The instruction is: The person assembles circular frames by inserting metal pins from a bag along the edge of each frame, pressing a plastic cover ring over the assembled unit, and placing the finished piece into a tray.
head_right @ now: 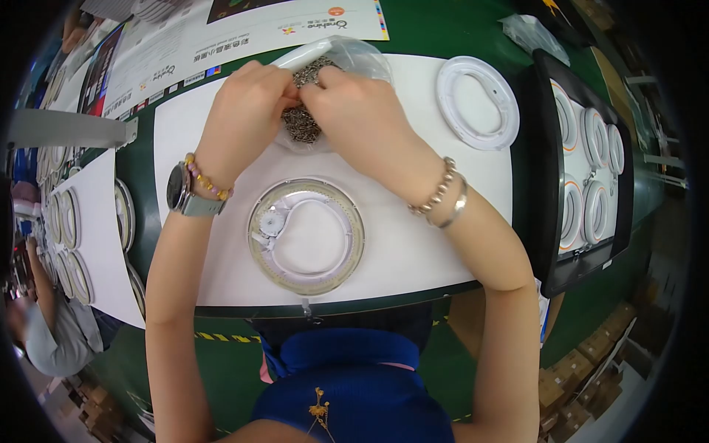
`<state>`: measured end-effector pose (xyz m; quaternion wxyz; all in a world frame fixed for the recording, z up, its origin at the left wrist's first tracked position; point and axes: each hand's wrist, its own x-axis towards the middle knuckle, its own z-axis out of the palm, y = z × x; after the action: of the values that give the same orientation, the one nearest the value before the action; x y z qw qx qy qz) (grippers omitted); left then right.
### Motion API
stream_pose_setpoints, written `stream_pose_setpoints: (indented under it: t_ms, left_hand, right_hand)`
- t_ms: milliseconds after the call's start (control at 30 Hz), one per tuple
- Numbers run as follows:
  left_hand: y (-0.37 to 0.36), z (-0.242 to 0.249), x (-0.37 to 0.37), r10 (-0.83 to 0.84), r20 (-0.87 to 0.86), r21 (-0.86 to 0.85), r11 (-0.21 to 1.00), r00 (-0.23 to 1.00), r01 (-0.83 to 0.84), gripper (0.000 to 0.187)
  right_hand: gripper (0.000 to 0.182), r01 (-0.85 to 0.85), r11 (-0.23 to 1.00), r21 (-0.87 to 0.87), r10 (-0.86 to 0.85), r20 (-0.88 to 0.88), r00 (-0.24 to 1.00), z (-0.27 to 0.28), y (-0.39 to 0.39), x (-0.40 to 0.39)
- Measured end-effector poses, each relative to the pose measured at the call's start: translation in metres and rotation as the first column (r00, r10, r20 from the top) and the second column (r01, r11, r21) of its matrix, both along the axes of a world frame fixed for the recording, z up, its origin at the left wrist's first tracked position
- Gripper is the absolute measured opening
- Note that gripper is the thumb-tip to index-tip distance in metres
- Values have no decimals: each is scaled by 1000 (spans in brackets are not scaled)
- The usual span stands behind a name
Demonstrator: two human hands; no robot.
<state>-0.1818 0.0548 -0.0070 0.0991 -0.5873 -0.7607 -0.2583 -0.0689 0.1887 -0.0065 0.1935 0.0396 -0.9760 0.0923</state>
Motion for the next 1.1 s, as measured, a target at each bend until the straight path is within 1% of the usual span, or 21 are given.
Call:
stream_pose_setpoints:
  t_ms: [67,100,300,400,467,533,600,667,767,900,1000,1100]
  left_hand:
    - [-4,-2,4,25,-59,8,1000,998,-25,9]
    - [-4,-2,5,34,-52,5,999,998,-34,11]
    - [-8,5,17,112,-57,-17,993,992,-114,20]
    - [-9,7,19,127,-77,-38,991,989,-130,22]
    - [-11,7,20,132,-60,-47,990,989,-134,24]
    - [-19,8,23,156,145,23,987,977,-161,25]
    - [-32,14,31,197,340,53,972,920,-228,25]
    - [-53,23,45,262,513,31,946,817,-322,24]
    - [-83,21,61,340,662,-102,924,668,-369,23]
    - [-99,13,71,336,686,-130,929,645,-345,23]
    - [-100,9,74,346,702,-139,924,622,-357,21]
    - [-98,6,75,356,700,-147,920,619,-364,21]
  right_hand:
    - [10,-1,999,47,1,14,1000,-1,-3,-4]
    - [10,-7,998,69,5,22,1000,-1,-4,-5]
    - [8,28,999,-46,-27,21,999,-6,-2,-5]
    - [10,48,998,-26,-48,25,999,-9,-2,-4]
    - [12,15,1000,-7,-14,21,1000,-5,-2,-3]
    - [13,7,1000,-5,-6,30,1000,-2,-2,-2]
    - [14,18,1000,-19,-17,55,998,0,-2,-2]
    - [7,19,996,-83,-18,10,1000,-6,-1,-1]
    - [2,27,987,-158,-33,-34,999,-14,-2,0]
    - [2,58,980,-189,-61,-14,998,-8,-8,-1]
    - [3,22,958,-287,-40,-58,998,-7,-10,0]
    - [5,-18,890,-455,-54,-144,988,-9,-8,3]
